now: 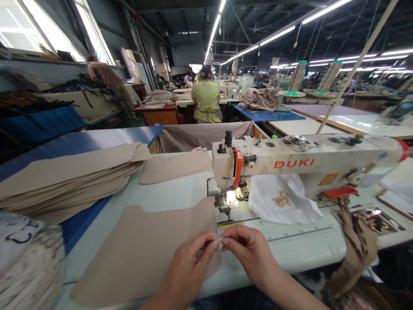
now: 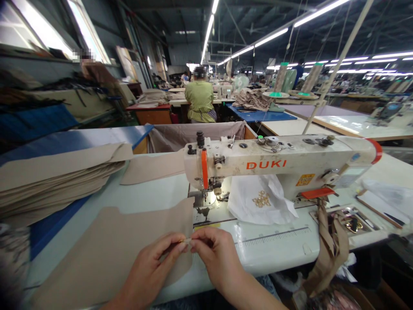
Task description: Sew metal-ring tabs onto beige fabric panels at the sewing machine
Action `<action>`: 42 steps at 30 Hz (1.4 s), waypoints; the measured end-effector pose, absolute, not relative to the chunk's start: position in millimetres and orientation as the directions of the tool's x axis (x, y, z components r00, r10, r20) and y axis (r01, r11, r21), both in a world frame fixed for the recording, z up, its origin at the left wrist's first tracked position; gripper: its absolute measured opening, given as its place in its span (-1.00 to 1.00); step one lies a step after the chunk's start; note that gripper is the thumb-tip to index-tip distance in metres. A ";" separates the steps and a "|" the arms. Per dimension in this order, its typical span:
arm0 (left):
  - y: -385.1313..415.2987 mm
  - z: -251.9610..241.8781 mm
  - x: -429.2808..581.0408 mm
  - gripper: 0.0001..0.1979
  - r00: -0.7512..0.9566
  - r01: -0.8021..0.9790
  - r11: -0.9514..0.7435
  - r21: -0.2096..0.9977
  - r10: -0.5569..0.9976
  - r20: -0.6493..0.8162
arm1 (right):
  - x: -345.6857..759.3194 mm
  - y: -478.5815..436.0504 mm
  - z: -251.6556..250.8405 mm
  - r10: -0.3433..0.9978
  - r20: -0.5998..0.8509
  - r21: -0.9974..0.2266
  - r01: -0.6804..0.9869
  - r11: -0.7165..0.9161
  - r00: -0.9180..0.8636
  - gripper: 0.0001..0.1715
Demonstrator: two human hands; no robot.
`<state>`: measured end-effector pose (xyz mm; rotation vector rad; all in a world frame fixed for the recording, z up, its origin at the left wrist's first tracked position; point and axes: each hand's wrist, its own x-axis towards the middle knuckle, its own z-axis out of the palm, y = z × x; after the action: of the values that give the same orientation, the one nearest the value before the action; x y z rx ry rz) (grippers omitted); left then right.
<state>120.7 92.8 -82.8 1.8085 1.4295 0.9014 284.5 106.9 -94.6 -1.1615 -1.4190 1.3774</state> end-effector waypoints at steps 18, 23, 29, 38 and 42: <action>128.6 -77.4 92.4 -0.75 0.245 0.520 -0.059 0.852 0.966 -0.083 | 287.3 110.3 -95.7 0.965 -0.057 -0.990 0.136 -0.022 -0.255 -0.83; 158.6 -112.8 81.1 -0.60 0.325 0.769 -0.401 0.498 0.916 0.235 | 289.0 118.5 -104.0 0.964 -0.070 -0.989 0.145 -0.033 -0.258 -0.86; 145.7 -145.3 88.3 -0.57 0.415 0.813 -0.485 0.322 0.871 0.263 | 279.7 147.8 -106.7 0.944 -0.256 -0.964 0.123 -0.234 -0.209 -0.89; 136.6 -138.2 91.3 -0.57 0.348 0.795 -0.436 0.422 0.897 0.271 | 254.9 193.2 -109.3 0.858 -0.456 -0.881 0.261 -0.395 -0.238 -0.74; 146.3 -133.0 96.6 -0.68 0.339 0.771 -0.465 0.436 0.878 0.339 | 255.7 199.8 -109.5 0.832 -0.497 -0.852 0.323 -0.412 -0.247 -0.70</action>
<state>96.6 146.3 -133.0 2.4016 1.5010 0.7999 255.7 199.8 -109.5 -1.6061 -1.3929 1.7003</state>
